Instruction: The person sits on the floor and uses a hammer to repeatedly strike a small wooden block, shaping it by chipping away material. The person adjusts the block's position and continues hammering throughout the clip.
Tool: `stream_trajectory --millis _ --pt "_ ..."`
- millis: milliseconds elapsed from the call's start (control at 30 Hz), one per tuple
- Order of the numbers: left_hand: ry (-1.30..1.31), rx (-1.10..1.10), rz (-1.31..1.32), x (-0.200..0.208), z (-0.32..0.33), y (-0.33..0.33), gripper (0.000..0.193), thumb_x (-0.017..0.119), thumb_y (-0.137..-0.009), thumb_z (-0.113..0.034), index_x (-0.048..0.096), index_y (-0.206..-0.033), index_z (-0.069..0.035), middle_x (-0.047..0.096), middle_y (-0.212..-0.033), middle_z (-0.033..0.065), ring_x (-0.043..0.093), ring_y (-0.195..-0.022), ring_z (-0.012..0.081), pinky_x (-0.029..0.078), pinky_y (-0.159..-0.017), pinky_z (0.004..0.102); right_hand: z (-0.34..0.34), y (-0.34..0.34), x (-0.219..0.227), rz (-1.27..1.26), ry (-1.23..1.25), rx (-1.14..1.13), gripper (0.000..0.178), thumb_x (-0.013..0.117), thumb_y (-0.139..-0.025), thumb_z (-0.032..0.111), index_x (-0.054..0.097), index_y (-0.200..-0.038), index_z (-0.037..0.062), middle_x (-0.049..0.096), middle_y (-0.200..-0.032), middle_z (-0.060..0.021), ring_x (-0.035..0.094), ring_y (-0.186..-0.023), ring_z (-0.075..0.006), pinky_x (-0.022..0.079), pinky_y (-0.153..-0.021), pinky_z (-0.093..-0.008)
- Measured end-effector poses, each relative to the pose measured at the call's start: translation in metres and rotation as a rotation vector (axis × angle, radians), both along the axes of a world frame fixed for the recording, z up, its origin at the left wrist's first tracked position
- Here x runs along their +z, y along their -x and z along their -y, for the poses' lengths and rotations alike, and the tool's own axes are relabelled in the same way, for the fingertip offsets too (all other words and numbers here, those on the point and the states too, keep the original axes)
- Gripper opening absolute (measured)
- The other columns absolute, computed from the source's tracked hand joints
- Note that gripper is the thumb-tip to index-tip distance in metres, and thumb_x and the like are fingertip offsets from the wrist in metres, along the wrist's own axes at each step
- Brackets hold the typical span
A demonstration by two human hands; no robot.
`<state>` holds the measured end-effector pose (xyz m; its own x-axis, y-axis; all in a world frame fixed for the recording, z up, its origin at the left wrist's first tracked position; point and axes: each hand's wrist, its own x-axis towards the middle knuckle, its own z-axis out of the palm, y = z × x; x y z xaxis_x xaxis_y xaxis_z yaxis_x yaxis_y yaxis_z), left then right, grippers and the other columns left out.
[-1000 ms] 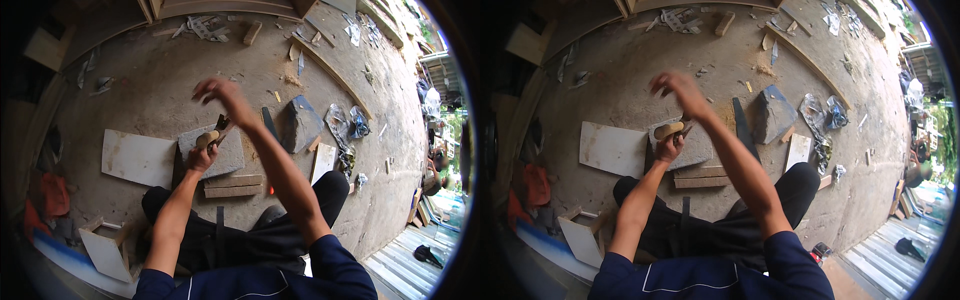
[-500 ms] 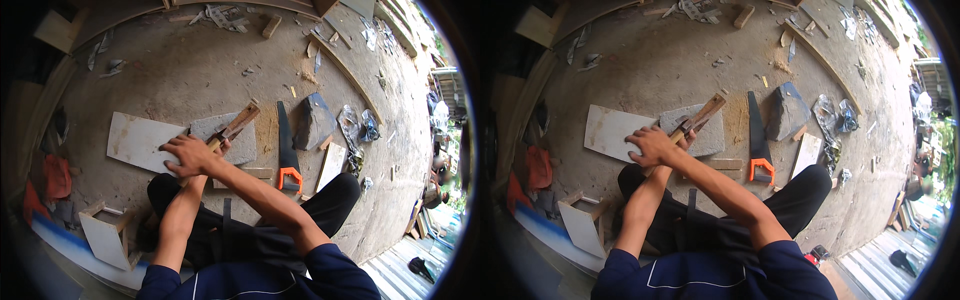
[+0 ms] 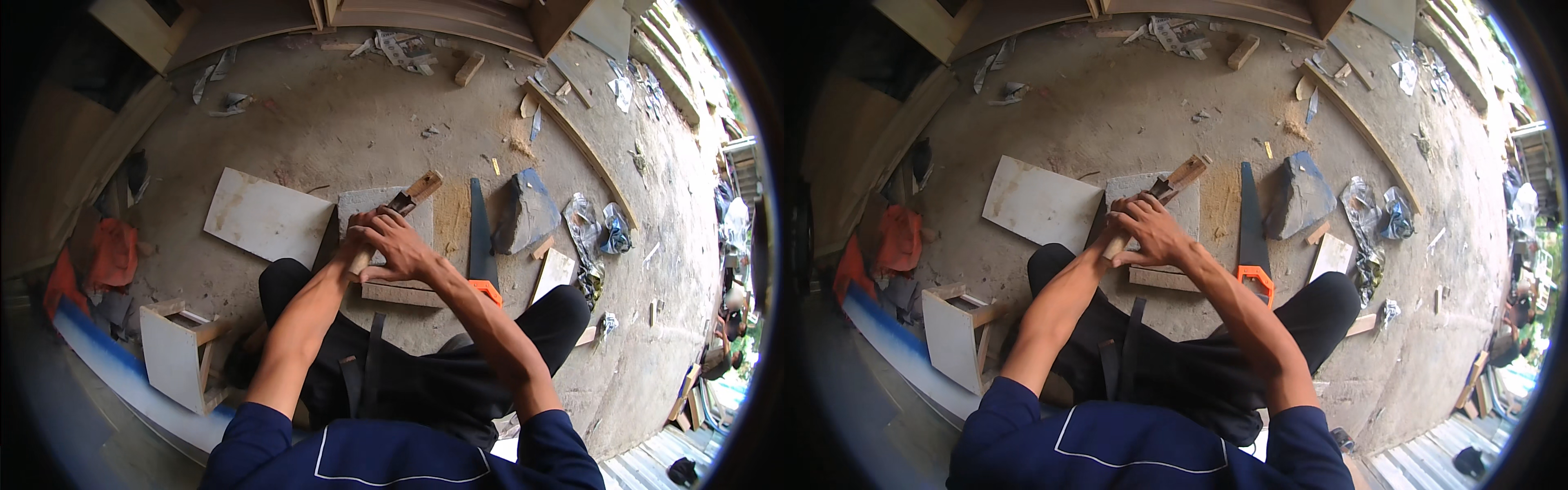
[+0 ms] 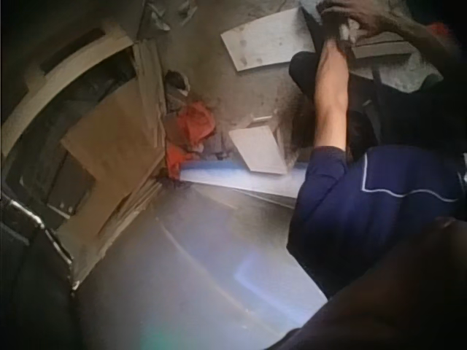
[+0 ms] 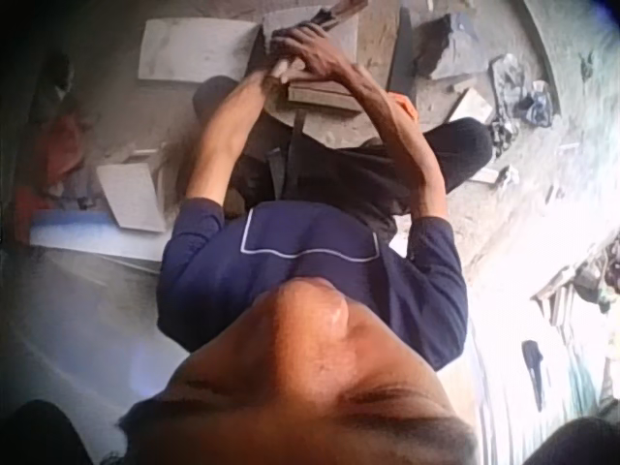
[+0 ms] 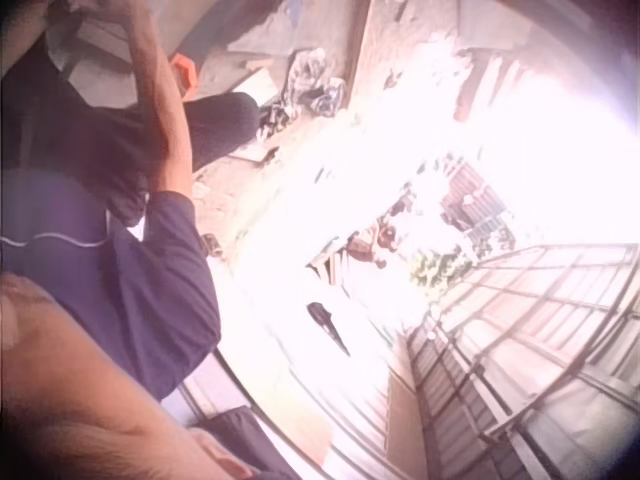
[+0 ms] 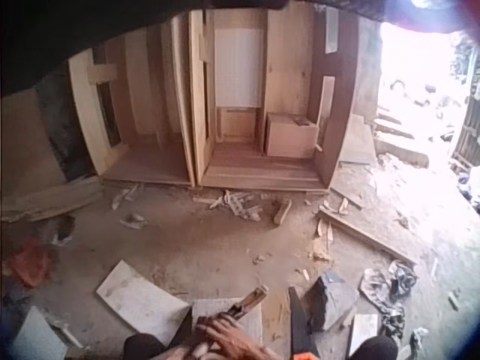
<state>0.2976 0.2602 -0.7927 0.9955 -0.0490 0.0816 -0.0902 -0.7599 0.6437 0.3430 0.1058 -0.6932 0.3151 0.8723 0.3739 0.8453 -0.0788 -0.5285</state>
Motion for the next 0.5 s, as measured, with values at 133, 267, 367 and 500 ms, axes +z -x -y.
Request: stream_trajectory --millis 133,267,367,500 --pt "-0.1 -0.03 -0.183 0.019 0.008 -0.015 0.031 0.061 -0.085 -0.029 0.054 -0.106 -0.007 0.068 -0.092 0.0175 0.067 -0.083 0.0364 0.054 -0.073 0.0451 0.022 -0.006 -0.023 0.212 0.131 0.077 0.045 0.07 -0.076 0.036 0.057 -0.108 0.0062 0.057 -0.105 -0.011 0.052 -0.11 -0.0306 0.034 -0.107 -0.0461" --pt "-0.39 0.032 -0.2 0.025 0.022 -0.016 0.042 0.064 -0.079 -0.034 0.055 -0.11 -0.008 0.069 -0.095 0.0172 0.067 -0.086 0.0383 0.054 -0.072 0.0473 0.048 -0.018 -0.03 0.087 0.033 0.066 0.024 0.064 -0.074 0.009 0.057 -0.097 0.0084 0.061 -0.099 -0.0106 0.056 -0.106 -0.0296 0.037 -0.106 -0.043" --pt "-0.3 0.158 -0.372 0.039 0.026 0.002 0.069 0.063 -0.082 -0.051 0.048 -0.133 -0.007 0.063 -0.118 0.0215 0.061 -0.107 0.0384 0.049 -0.088 0.047 0.074 -0.021 -0.002 -0.262 0.072 -0.087 0.027 0.069 -0.077 0.012 0.056 -0.1 0.0042 0.062 -0.094 -0.0161 0.058 -0.102 -0.0348 0.045 -0.091 -0.044" --pt "-0.224 0.373 -0.495 0.028 0.005 0.037 0.079 0.057 -0.084 -0.062 0.045 -0.139 -0.008 0.057 -0.13 0.0211 0.055 -0.118 0.0378 0.044 -0.097 0.045 0.105 -0.025 0.019 -0.451 0.249 -0.238 0.033 0.067 -0.084 0.019 0.053 -0.109 0.003 0.065 -0.085 -0.0234 0.063 -0.084 -0.0425 0.05 -0.073 -0.0471"
